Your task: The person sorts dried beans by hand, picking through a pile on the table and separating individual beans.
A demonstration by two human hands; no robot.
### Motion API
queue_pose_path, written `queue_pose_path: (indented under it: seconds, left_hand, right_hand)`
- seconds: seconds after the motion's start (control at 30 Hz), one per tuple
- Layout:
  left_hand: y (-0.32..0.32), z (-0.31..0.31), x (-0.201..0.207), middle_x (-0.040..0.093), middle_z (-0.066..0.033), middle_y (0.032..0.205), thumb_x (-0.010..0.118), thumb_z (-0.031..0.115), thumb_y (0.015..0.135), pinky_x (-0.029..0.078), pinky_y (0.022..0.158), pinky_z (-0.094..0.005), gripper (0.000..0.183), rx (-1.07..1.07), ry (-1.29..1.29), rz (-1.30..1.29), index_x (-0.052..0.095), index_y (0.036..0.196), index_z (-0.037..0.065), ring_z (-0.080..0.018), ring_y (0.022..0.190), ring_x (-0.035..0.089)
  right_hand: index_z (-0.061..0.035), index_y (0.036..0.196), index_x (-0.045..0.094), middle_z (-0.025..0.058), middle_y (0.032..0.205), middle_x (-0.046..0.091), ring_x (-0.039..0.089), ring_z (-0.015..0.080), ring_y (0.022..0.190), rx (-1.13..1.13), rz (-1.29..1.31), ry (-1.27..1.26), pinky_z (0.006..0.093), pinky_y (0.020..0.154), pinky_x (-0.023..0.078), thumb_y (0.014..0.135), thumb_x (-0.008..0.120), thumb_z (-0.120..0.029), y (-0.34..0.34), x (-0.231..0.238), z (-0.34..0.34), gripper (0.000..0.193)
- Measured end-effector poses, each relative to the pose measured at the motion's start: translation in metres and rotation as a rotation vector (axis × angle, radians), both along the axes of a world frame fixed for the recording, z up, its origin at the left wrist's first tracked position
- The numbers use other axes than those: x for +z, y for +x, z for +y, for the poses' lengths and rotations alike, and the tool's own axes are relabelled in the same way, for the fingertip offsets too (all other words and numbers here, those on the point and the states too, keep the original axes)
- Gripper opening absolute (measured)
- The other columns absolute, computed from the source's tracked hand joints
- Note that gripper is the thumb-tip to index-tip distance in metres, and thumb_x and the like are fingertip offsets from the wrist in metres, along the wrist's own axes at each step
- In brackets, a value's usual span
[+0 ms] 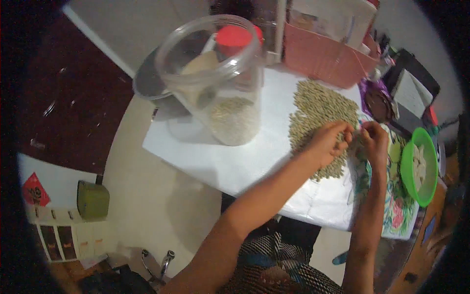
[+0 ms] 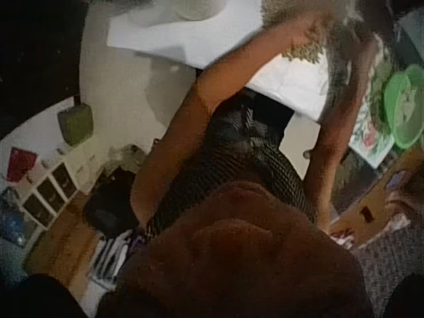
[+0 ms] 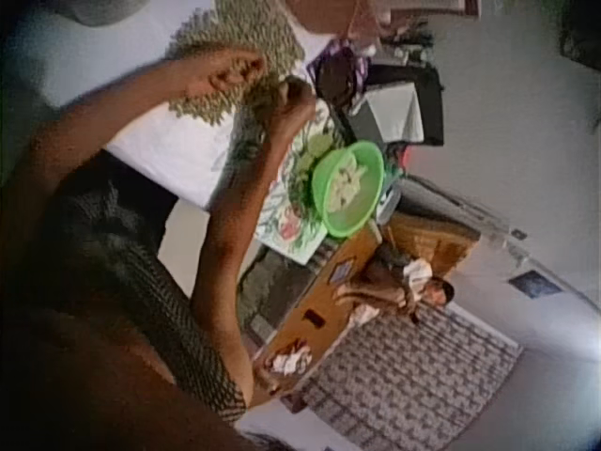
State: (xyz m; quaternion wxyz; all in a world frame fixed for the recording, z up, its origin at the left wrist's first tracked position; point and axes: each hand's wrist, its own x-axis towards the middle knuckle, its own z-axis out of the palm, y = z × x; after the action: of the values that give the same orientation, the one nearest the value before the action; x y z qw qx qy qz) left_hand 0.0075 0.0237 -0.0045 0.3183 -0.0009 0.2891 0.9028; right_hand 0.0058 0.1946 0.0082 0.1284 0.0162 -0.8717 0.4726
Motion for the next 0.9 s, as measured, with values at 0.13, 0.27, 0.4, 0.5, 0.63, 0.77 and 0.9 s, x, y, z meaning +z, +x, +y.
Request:
queue_pose_path:
  seconds: [0.13,0.27,0.4,0.5,0.63,0.77,0.9]
  left_hand:
    - [0.006,0.001,0.002,0.047,-0.0029,0.070,0.044,0.025,0.085,0.021,0.033,-0.0154,0.019,0.034,-0.055,-0.046,0.050,0.086,0.007,-0.0066,0.046,0.037]
    - [0.004,0.004,0.005,0.047,-0.0031,0.072,0.045,0.028,0.084,0.021,0.033,-0.0155,0.021,0.059,-0.018,-0.177,0.050,0.085,0.007,-0.0069,0.046,0.037]
    - [-0.003,0.002,-0.003,0.047,-0.0007,0.070,0.047,0.023,0.081,0.020,0.033,-0.0144,0.017,0.003,0.020,-0.061,0.051,0.082,0.006,-0.0043,0.045,0.034]
    - [-0.008,-0.012,0.005,0.045,0.0012,0.069,0.047,0.022,0.083,0.020,0.034,-0.0139,0.014,0.040,-0.017,-0.006,0.051,0.085,0.008,-0.0029,0.047,0.033]
    - [-0.008,-0.019,0.012,0.044,0.0008,0.069,0.047,0.019,0.084,0.021,0.034,-0.0142,0.014,0.059,0.063,-0.090,0.049,0.088,0.006,-0.0033,0.047,0.033]
    - [-0.006,-0.011,0.011,0.044,0.0003,0.069,0.045,0.017,0.085,0.022,0.034,-0.0143,0.015,0.107,0.032,-0.048,0.049,0.092,0.004,-0.0033,0.047,0.033]
    - [-0.007,-0.012,0.010,0.043,0.0006,0.068,0.044,0.016,0.086,0.022,0.034,-0.0143,0.015,0.095,0.003,-0.057,0.049,0.094,0.004,-0.0032,0.047,0.033]
  right_hand:
    - [0.0002,0.082,0.052,0.0000,0.072,0.053,0.049,0.0060,0.064,0.158,-0.003,-0.244,0.0195,0.056,0.039,0.076,0.052,-0.003,0.015,0.025,-0.034,0.006]
    - [0.0013,0.085,0.052,0.0001,0.072,0.052,0.048,0.0058,0.067,0.180,0.083,-0.169,0.0185,0.059,0.038,0.078,0.053,-0.003,0.021,0.029,-0.042,0.009]
    - [0.0010,0.082,0.056,-0.0008,0.071,0.052,0.045,0.0059,0.065,-0.020,0.075,-0.178,0.0185,0.057,0.036,0.079,0.053,-0.010,0.012,0.025,-0.022,0.012]
    - [0.0009,0.083,0.058,0.0048,0.067,0.056,0.048,0.0088,0.060,-0.040,0.090,0.077,0.0231,0.056,0.040,0.075,0.055,-0.012,-0.002,0.008,0.003,0.015]
    - [0.0025,0.080,0.059,0.0141,0.070,0.060,0.058,0.0218,0.063,-0.071,-0.072,0.170,0.0306,0.059,0.044,0.071,0.056,-0.012,-0.002,0.002,0.016,0.018]
    - [0.0023,0.078,0.058,0.0146,0.071,0.060,0.058,0.0237,0.062,-0.056,-0.096,0.311,0.0310,0.059,0.044,0.069,0.057,-0.011,0.009,0.010,0.025,0.016]
    - [0.0006,0.078,0.059,0.0141,0.072,0.060,0.058,0.0235,0.063,0.058,-0.095,0.277,0.0310,0.059,0.044,0.068,0.058,-0.010,0.009,0.004,0.022,0.014]
